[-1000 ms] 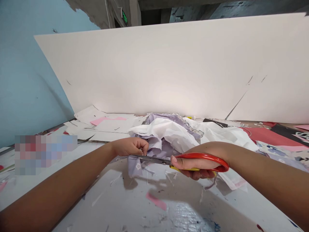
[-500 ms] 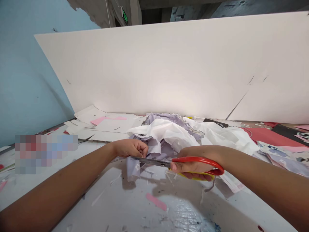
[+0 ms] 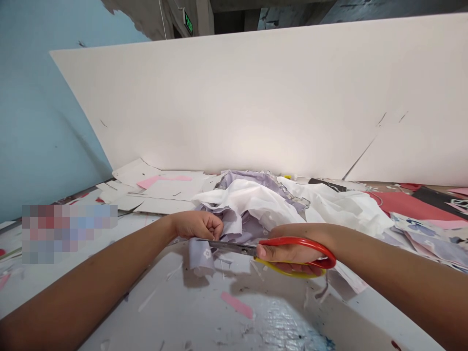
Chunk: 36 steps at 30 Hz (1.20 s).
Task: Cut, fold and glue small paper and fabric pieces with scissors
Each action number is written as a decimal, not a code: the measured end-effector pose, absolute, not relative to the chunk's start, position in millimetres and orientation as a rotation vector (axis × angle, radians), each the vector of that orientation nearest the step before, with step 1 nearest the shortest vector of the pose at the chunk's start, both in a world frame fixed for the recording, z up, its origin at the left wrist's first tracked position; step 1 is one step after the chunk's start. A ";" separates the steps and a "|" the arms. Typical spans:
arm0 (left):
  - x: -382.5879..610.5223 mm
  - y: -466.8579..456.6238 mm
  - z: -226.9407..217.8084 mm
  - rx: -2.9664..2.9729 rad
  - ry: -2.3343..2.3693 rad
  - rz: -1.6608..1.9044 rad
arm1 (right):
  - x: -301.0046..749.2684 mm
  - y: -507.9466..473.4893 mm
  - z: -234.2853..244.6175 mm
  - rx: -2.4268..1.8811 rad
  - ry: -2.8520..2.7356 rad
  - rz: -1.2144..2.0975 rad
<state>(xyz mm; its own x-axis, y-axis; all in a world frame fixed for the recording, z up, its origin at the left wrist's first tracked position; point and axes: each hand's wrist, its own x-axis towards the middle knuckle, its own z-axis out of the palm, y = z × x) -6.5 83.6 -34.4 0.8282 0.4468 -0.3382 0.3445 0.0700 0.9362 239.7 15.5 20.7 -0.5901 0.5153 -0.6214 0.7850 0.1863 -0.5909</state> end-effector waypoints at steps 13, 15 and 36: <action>-3.1 81.3 -34.6 1.548 0.675 0.059 | 226.1 3.2 44.3 1.348 2.064 -1.187; -2.5 80.9 -34.2 1.557 0.690 0.056 | 222.1 3.8 45.9 1.349 2.037 -1.203; -1.8 80.6 -31.3 1.647 0.647 -0.002 | 227.2 19.8 21.5 1.010 1.808 -1.796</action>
<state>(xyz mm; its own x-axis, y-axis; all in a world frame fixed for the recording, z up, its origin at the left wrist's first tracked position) -1.8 80.6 -31.3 0.8397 0.4069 -0.3596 0.4087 -0.0374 0.9119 227.2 19.8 21.5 -0.6598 0.2114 -0.7211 0.7225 -0.0853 -0.6861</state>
